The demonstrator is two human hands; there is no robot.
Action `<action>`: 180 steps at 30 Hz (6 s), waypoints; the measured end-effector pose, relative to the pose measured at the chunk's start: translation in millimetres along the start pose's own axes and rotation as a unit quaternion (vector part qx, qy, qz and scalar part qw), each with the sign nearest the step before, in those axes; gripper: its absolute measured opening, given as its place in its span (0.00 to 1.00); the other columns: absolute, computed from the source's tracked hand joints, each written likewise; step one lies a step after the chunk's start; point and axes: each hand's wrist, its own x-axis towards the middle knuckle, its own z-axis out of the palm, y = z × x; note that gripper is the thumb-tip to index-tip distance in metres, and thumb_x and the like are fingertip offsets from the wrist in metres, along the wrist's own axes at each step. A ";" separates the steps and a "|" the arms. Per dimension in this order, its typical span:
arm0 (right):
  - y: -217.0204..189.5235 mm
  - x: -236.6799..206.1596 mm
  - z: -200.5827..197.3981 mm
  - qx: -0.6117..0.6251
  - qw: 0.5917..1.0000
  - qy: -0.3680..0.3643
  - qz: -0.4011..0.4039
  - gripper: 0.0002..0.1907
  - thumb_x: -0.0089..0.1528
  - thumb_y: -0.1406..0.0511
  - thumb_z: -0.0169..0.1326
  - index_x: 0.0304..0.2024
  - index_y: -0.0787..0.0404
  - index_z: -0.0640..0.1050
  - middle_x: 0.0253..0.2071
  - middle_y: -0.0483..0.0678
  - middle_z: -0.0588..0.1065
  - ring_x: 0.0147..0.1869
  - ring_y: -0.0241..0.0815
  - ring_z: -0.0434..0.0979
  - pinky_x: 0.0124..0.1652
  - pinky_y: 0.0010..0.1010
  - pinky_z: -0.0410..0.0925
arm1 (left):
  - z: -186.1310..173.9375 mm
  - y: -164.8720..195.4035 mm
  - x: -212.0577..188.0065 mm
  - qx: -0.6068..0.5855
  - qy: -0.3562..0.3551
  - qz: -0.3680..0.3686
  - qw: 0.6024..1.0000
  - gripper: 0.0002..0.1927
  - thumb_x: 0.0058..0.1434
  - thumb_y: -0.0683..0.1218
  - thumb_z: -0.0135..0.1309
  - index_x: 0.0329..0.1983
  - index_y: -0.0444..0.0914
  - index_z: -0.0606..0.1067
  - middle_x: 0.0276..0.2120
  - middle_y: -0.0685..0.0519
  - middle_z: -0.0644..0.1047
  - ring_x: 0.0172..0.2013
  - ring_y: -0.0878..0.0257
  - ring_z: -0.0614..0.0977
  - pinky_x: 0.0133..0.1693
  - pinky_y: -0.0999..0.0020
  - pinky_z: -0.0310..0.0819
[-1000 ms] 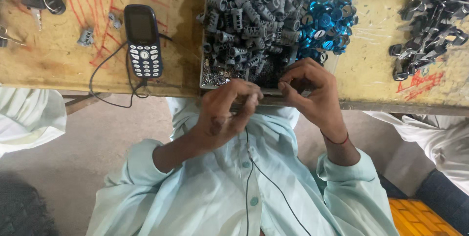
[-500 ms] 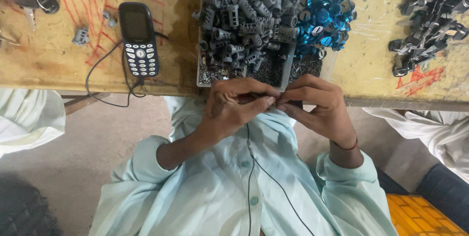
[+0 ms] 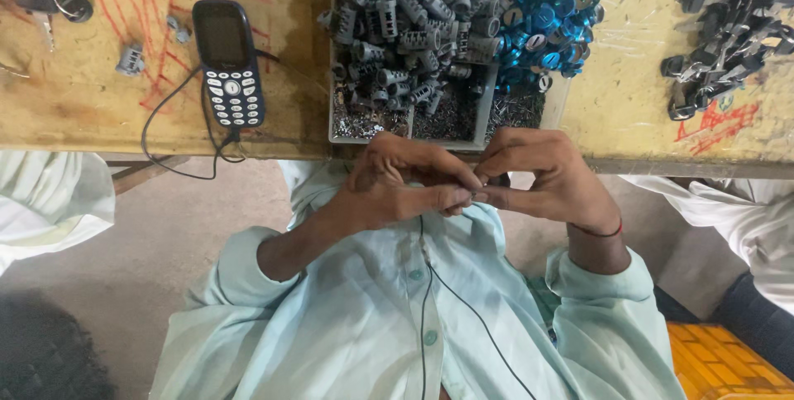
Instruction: The person sits at a workbench assembling small plastic components. They pick gray and blue plastic pieces from a compartmented tray, press the pieces together by hand to fit them, and place the assembled parts aside, repeating the cycle with new pieces.
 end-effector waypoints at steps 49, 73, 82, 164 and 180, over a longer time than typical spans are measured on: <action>-19.8 -6.6 15.1 0.079 0.969 0.192 0.131 0.07 0.61 0.75 0.61 0.40 0.65 0.78 0.41 0.45 0.75 0.40 0.33 0.77 0.37 0.23 0.71 | 12.7 -4.7 2.7 0.233 0.147 0.096 0.957 0.07 0.67 0.43 0.58 0.44 0.34 0.77 0.34 0.57 0.79 0.34 0.73 0.79 0.38 0.75 0.75; -25.6 -17.5 68.4 -0.200 0.926 0.318 -0.030 0.14 0.55 0.75 0.67 0.40 0.72 0.76 0.37 0.52 0.78 0.34 0.39 0.78 0.31 0.26 0.67 | 13.8 -1.3 -5.0 0.092 0.099 0.076 0.988 0.07 0.66 0.40 0.58 0.46 0.33 0.77 0.43 0.54 0.78 0.43 0.71 0.82 0.48 0.74 0.81; 3.0 -10.2 64.4 -0.177 0.924 0.241 -0.240 0.13 0.60 0.80 0.64 0.44 0.67 0.77 0.38 0.54 0.77 0.39 0.49 0.82 0.37 0.34 0.75 | 8.7 -6.0 -11.0 0.055 0.100 0.006 0.993 0.07 0.63 0.41 0.60 0.42 0.33 0.79 0.37 0.56 0.79 0.38 0.73 0.79 0.41 0.76 0.78; -30.2 -4.8 28.8 -0.234 0.940 0.171 -0.180 0.16 0.52 0.75 0.66 0.43 0.65 0.83 0.44 0.54 0.80 0.45 0.49 0.83 0.43 0.34 0.76 | 35.6 -9.6 -20.9 0.004 0.181 -0.039 0.983 0.12 0.65 0.46 0.61 0.39 0.35 0.71 0.31 0.57 0.74 0.26 0.76 0.72 0.26 0.77 0.68; -9.3 -7.8 59.3 -0.176 0.923 0.302 -0.162 0.15 0.54 0.80 0.66 0.44 0.69 0.81 0.42 0.56 0.78 0.46 0.50 0.83 0.47 0.36 0.77 | 41.2 -18.8 -14.5 -0.087 0.193 0.005 0.977 0.11 0.69 0.45 0.58 0.42 0.36 0.68 0.27 0.55 0.72 0.24 0.74 0.70 0.27 0.77 0.68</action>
